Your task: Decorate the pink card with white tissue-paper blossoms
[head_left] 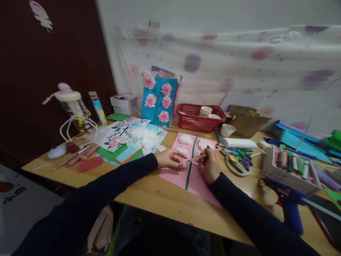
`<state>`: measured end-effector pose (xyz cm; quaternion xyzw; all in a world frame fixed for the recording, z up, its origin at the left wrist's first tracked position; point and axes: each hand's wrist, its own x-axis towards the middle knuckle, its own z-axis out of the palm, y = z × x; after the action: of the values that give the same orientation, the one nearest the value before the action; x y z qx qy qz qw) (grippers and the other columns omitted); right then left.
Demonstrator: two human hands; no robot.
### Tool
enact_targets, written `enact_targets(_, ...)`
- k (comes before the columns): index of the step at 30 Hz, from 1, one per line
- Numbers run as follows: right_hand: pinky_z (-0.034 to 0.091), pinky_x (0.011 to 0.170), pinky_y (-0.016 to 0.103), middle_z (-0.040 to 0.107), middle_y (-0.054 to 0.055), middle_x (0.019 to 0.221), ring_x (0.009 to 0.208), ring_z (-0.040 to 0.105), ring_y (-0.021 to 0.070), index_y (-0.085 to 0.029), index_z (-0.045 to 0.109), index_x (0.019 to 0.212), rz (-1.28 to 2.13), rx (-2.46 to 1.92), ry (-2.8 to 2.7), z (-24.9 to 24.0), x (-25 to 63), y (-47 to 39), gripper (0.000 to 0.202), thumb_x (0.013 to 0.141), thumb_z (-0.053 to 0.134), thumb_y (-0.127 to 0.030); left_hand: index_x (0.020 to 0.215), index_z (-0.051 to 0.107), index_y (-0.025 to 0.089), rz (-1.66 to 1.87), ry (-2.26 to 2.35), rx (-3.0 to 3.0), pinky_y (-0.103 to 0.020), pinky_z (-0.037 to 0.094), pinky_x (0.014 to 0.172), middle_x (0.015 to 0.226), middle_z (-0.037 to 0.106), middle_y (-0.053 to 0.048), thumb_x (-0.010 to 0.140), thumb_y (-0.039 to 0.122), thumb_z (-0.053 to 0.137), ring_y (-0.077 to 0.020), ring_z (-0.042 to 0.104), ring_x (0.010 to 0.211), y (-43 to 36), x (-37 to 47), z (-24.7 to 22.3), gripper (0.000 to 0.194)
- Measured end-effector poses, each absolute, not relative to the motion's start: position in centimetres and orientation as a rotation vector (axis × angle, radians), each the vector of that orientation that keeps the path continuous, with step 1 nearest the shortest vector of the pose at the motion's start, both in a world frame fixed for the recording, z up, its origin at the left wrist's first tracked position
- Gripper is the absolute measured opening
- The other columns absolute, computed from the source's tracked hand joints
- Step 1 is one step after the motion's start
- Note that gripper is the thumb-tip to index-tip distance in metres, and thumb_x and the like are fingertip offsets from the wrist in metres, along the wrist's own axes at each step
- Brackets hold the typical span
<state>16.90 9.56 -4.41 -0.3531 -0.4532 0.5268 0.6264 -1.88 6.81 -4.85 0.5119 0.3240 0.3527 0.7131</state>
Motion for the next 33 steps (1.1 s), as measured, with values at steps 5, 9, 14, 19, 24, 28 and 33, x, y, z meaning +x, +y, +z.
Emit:
enact_targets(5,0.030,0.030,0.019,0.043,-0.006,0.035,0.029,0.040,0.0084,-0.018,0.050,0.058,1.303,-0.793,-1.102,-4.7,16.6,9.3,0.028,0.074,0.056,-0.041,0.097,0.056,0.011,0.795,0.726,1.138,-0.035,0.050,0.077,0.075,0.071,-0.007,0.050,0.026,0.085,-0.0171,0.068,0.073,6.7,-1.8,-4.8,0.057)
enact_targets(9,0.032,0.032,0.020,0.045,-0.005,0.036,0.031,0.043,0.0094,-0.018,0.051,0.061,1.318,-0.811,-1.201,-5.0,16.5,9.0,0.031,0.076,0.055,-0.044,0.097,0.058,0.011,0.810,0.780,1.205,-0.035,0.050,0.077,0.078,0.070,-0.007,0.048,0.027,0.085,-0.0168,0.067,0.071,6.9,-1.8,-4.9,0.059)
enact_targets(14,0.033,0.033,0.021,0.044,-0.006,0.036,0.032,0.042,0.0097,-0.018,0.051,0.061,1.281,-0.839,-1.248,-4.8,16.5,8.7,0.032,0.076,0.055,-0.046,0.097,0.059,0.011,0.835,0.848,1.252,-0.033,0.049,0.075,0.077,0.067,-0.004,0.047,0.026,0.085,-0.0142,0.066,0.067,7.0,-1.8,-4.8,0.058)
enact_targets(19,0.033,0.033,0.020,0.045,-0.005,0.036,0.032,0.042,0.0092,-0.018,0.052,0.060,1.254,-0.851,-1.250,-4.7,16.5,8.8,0.034,0.075,0.056,-0.049,0.096,0.058,0.010,0.865,0.791,1.144,-0.034,0.050,0.075,0.073,0.065,-0.002,0.047,0.025,0.086,-0.0151,0.066,0.066,6.7,-1.6,-4.5,0.058)
enact_targets(24,0.034,0.034,0.019,0.045,-0.005,0.037,0.035,0.043,0.0088,-0.017,0.052,0.062,1.210,-0.860,-1.248,-4.9,16.5,9.0,0.038,0.075,0.056,-0.053,0.100,0.051,0.011,0.893,0.802,1.010,-0.036,0.051,0.072,0.072,0.068,-0.005,0.057,0.034,0.081,-0.0190,0.068,0.066,6.6,-1.6,-4.2,0.057)
enact_targets(28,0.034,0.035,0.019,0.048,-0.005,0.040,0.035,0.043,0.0090,-0.017,0.053,0.067,1.213,-0.858,-1.290,-4.8,16.5,9.0,0.040,0.075,0.056,-0.056,0.099,0.050,0.011,0.965,0.826,1.034,-0.037,0.051,0.075,0.073,0.070,-0.007,0.053,0.026,0.084,-0.0181,0.068,0.064,7.0,-1.8,-4.5,0.060)
enact_targets(33,0.033,0.035,0.020,0.047,-0.005,0.044,0.036,0.042,0.0087,-0.018,0.052,0.069,1.189,-0.792,-1.224,-4.6,16.8,9.4,0.038,0.079,0.051,-0.055,0.096,0.051,0.011,1.134,0.942,1.083,-0.033,0.051,0.072,0.070,0.068,-0.003,0.050,0.023,0.084,-0.0165,0.067,0.065,7.6,-2.3,-4.6,0.057)
